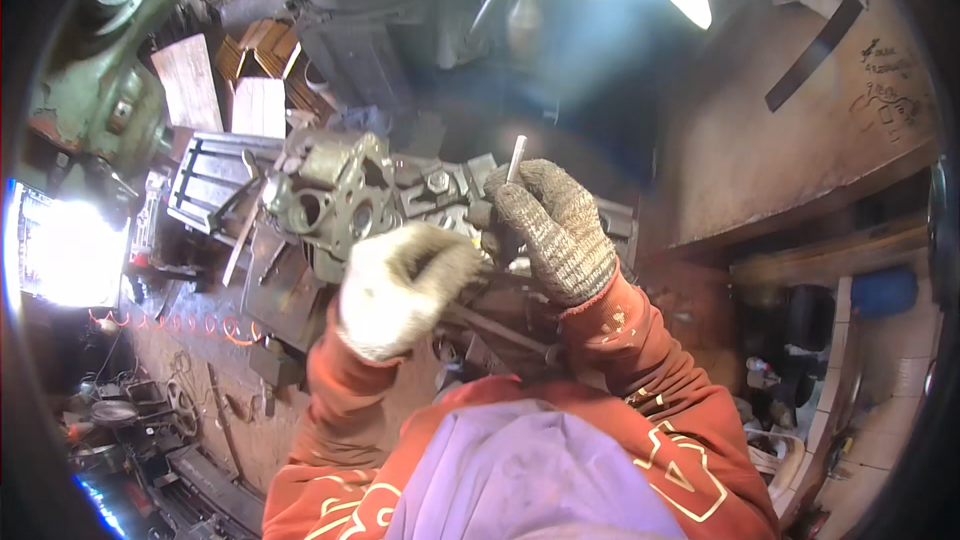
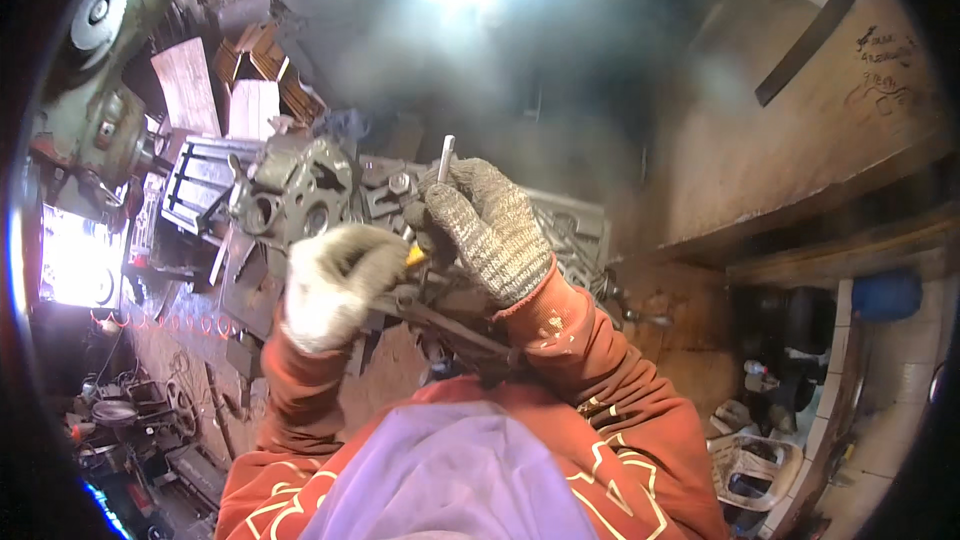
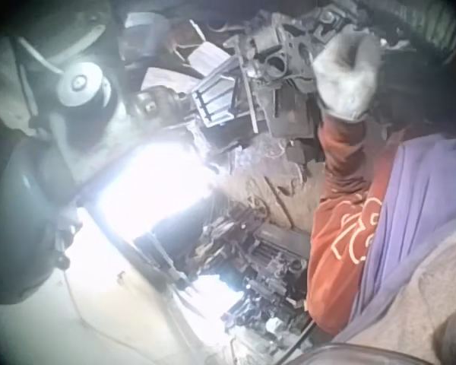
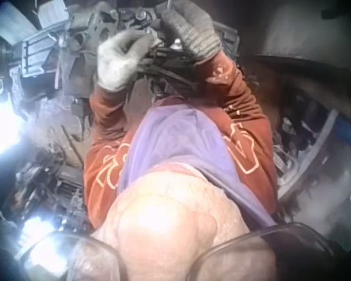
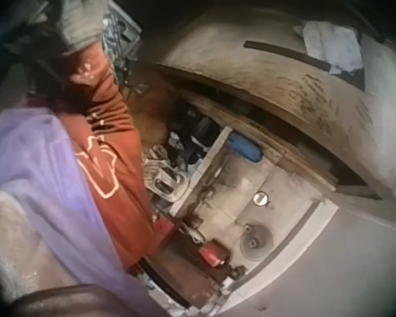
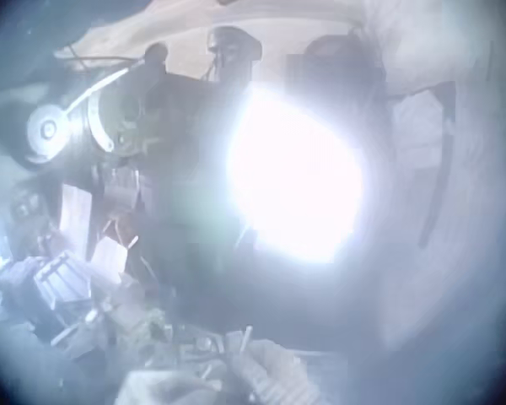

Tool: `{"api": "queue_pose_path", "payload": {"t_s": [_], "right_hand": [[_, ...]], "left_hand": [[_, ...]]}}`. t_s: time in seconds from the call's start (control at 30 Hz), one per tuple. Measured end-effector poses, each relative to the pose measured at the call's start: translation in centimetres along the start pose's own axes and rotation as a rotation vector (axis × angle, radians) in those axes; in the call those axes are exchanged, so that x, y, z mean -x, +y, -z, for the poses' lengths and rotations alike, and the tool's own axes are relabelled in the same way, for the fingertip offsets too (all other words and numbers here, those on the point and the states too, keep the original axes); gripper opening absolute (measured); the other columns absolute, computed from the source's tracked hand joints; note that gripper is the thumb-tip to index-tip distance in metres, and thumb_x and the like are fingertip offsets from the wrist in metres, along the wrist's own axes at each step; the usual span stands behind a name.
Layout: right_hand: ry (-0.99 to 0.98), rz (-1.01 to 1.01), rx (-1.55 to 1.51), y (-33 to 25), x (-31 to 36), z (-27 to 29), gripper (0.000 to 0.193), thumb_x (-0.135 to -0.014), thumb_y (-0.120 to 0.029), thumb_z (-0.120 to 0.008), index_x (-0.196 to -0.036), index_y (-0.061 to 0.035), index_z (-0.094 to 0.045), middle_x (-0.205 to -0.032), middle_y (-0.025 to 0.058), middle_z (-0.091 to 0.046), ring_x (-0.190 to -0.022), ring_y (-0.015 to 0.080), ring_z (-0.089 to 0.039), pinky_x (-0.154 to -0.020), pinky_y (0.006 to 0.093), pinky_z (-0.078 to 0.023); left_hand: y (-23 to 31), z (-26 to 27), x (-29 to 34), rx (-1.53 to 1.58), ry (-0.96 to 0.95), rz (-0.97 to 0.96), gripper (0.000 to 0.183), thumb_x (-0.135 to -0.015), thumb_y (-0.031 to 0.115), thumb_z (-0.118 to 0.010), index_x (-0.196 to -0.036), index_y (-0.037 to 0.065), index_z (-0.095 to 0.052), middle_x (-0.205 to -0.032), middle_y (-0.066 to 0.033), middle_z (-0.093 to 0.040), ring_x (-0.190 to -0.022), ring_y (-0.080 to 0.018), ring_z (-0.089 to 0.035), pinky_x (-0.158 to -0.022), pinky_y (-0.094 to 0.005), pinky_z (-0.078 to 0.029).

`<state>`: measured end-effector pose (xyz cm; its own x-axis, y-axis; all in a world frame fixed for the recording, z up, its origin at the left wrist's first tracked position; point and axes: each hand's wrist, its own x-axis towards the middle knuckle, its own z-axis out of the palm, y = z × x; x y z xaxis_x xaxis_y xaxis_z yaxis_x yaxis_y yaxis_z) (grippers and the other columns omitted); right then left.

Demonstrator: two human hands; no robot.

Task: The person picks up a metal housing and uses a tap tool held in a handle to clean or create threads in a hole. They handle a small bolt and insert it into the hole by hand to check the fit.

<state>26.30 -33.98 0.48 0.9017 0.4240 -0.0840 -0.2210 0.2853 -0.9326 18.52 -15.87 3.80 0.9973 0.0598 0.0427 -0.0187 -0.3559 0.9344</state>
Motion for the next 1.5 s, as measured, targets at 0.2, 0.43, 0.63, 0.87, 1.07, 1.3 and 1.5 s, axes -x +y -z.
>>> {"api": "queue_pose_path", "payload": {"t_s": [0.2, 0.43, 0.63, 0.87, 1.07, 1.3, 1.5], "right_hand": [[-0.157, 0.101, -0.037, -3.3, -3.5, -1.0, 0.029, -0.106, -0.022, -0.062, -0.125, -0.0003, -0.067, -0.094, 0.0035, -0.071, -0.084, 0.0103, -0.066, -0.073, 0.0248, -0.054], [-0.211, 0.388, -0.077, -3.4, -6.8, -1.3, 0.034, -0.108, -0.02, -0.058, -0.133, 0.0015, -0.064, -0.091, 0.002, -0.07, -0.068, 0.0059, -0.063, -0.054, 0.0179, -0.048], [-0.115, 0.38, 0.265, -4.6, -6.8, -1.6, 0.033, -0.107, -0.019, -0.058, -0.132, 0.0018, -0.063, -0.093, 0.0035, -0.07, -0.073, 0.0081, -0.064, -0.061, 0.021, -0.049], [-0.229, 0.18, -0.255, -5.8, -5.4, -3.2, 0.035, -0.103, -0.017, -0.063, -0.129, 0.007, -0.064, -0.116, 0.0094, -0.07, -0.1, 0.0129, -0.066, -0.089, 0.0286, -0.054], [-0.299, 0.203, -0.16, -6.2, -5.6, -3.0, 0.04, -0.105, -0.017, -0.058, -0.138, 0.0062, -0.058, -0.123, 0.0103, -0.07, -0.105, 0.0152, -0.068, -0.093, 0.0289, -0.053], [-0.328, 0.211, -0.31, -5.3, -6.1, -2.9, 0.039, -0.106, -0.017, -0.057, -0.136, 0.0071, -0.059, -0.116, 0.0109, -0.072, -0.101, 0.0159, -0.07, -0.092, 0.0301, -0.055], [-0.037, 0.281, 0.112, -4.0, -6.0, -2.2, 0.028, -0.104, -0.022, -0.062, -0.114, 0.003, -0.069, -0.091, 0.006, -0.072, -0.077, 0.012, -0.065, -0.07, 0.0261, -0.052]], "left_hand": [[2.8, 3.1, -8.2, 0.205, -0.136, -0.085, 0.04, -0.099, 0.017, -0.066, -0.129, -0.008, -0.064, -0.109, -0.0117, -0.074, -0.09, -0.0135, -0.067, -0.083, -0.0292, -0.055], [3.1, 3.3, -12.0, 0.422, -0.318, 0.06, 0.038, -0.101, 0.015, -0.065, -0.131, -0.007, -0.065, -0.115, -0.0099, -0.074, -0.098, -0.0144, -0.068, -0.091, -0.0303, -0.054], [1.6, 2.2, -13.3, 0.523, -0.192, 0.015, 0.032, -0.098, 0.012, -0.069, -0.125, -0.005, -0.069, -0.114, -0.009, -0.075, -0.102, -0.0144, -0.069, -0.094, -0.0307, -0.054], [2.9, 2.4, -13.3, 0.575, -0.157, 0.11, 0.024, -0.096, 0.011, -0.071, -0.117, -0.001, -0.072, -0.105, -0.0074, -0.075, -0.09, -0.0129, -0.07, -0.082, -0.0278, -0.057], [2.6, 2.3, -13.4, 0.607, -0.142, 0.089, 0.022, -0.097, 0.011, -0.072, -0.115, -0.001, -0.072, -0.098, -0.0062, -0.074, -0.083, -0.0112, -0.067, -0.074, -0.0266, -0.054], [3.1, 2.5, -13.1, 0.682, -0.188, 0.108, 0.022, -0.098, 0.011, -0.068, -0.116, -0.002, -0.071, -0.099, -0.0082, -0.074, -0.084, -0.0133, -0.068, -0.076, -0.028, -0.055], [2.7, 2.5, -13.3, 0.659, -0.158, 0.133, 0.022, -0.098, 0.009, -0.067, -0.117, -0.003, -0.072, -0.104, -0.011, -0.076, -0.094, -0.0176, -0.073, -0.086, -0.0313, -0.059]]}}
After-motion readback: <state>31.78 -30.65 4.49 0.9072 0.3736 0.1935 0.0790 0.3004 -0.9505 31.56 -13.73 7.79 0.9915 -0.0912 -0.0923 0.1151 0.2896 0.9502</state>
